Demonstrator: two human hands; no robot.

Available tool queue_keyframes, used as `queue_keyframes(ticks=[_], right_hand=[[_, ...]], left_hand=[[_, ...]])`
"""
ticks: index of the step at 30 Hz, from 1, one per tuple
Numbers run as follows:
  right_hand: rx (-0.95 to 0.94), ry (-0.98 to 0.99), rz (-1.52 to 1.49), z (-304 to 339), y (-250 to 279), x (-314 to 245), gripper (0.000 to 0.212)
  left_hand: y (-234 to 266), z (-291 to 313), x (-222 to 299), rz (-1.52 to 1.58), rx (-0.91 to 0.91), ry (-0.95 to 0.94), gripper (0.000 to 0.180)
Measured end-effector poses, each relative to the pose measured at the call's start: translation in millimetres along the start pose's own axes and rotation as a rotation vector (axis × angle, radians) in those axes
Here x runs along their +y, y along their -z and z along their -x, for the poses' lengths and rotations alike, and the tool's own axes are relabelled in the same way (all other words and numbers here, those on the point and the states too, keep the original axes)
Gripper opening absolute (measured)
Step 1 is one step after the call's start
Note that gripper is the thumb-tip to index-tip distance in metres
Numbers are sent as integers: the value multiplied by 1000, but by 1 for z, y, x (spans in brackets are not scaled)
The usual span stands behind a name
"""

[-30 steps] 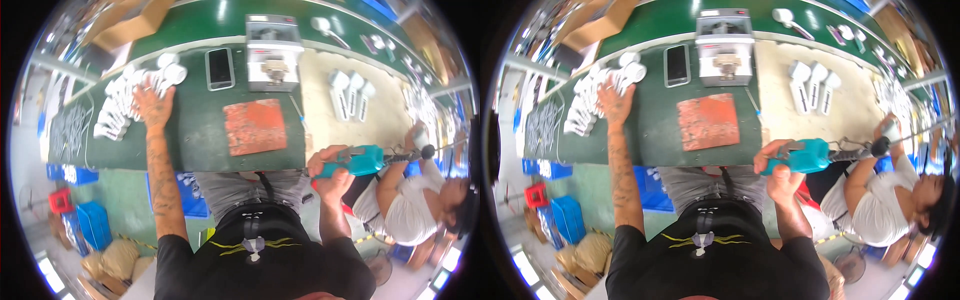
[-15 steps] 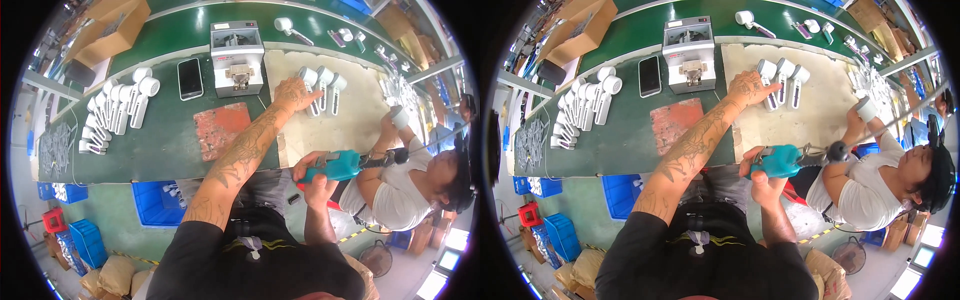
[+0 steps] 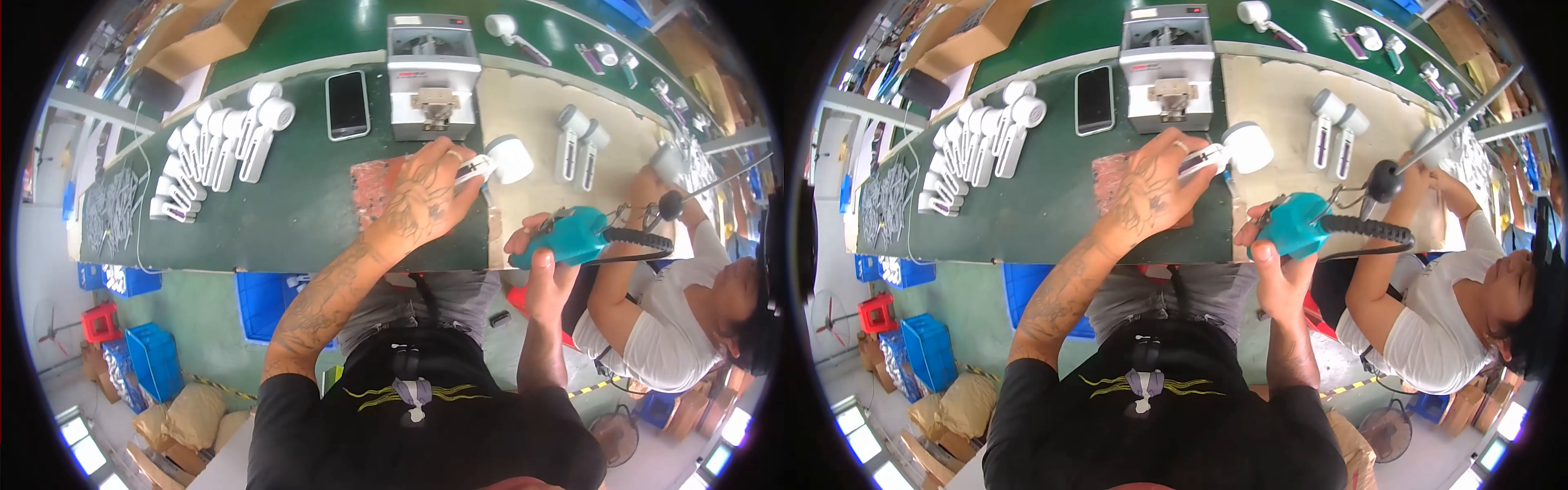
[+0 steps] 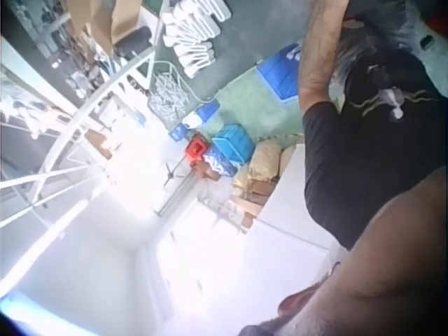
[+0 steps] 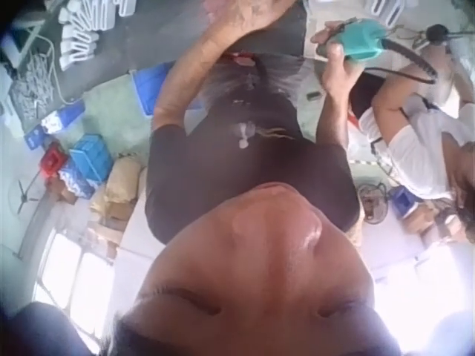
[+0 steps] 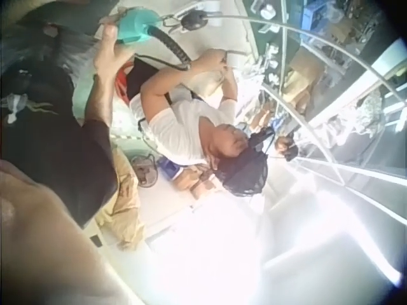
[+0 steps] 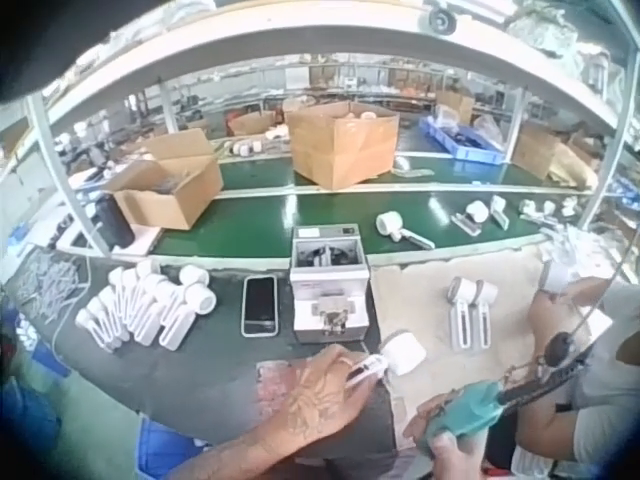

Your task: The person assembles handheld fans by securing plastic casings with screws using an electric screwdriver.

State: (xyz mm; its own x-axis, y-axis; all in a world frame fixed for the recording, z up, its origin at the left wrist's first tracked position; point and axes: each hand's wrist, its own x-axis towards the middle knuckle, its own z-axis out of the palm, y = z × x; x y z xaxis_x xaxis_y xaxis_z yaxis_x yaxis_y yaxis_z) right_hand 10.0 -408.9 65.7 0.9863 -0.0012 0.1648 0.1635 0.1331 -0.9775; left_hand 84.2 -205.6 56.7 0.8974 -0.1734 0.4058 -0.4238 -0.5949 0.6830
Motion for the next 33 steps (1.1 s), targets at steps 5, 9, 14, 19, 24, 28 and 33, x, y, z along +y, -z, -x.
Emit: queue_keyframes(ticks=[5, 9, 14, 19, 24, 28, 33], right_hand=[[-36, 3, 80, -20, -31, 0, 69], [-35, 33, -95, -46, -57, 0, 65], [-94, 195, -184, -84, -90, -3, 68], [-132, 209, -125, -86, -105, 3, 78], [-119, 199, -113, -90, -113, 12, 74], [-107, 228, -163, -94, -113, 23, 67], [-94, 240, -119, -104, -115, 13, 69]], left_hand=[[24, 35, -28, -110, 2, -37, 22], [29, 47, -39, -72, 34, -54, 22], [33, 46, -45, -75, 19, -117, 27], [34, 49, -46, -56, 25, -88, 26], [26, 52, -52, -59, 82, -130, 26], [26, 52, -53, -25, 52, -109, 28], [37, 46, -54, 23, -29, -66, 30]])
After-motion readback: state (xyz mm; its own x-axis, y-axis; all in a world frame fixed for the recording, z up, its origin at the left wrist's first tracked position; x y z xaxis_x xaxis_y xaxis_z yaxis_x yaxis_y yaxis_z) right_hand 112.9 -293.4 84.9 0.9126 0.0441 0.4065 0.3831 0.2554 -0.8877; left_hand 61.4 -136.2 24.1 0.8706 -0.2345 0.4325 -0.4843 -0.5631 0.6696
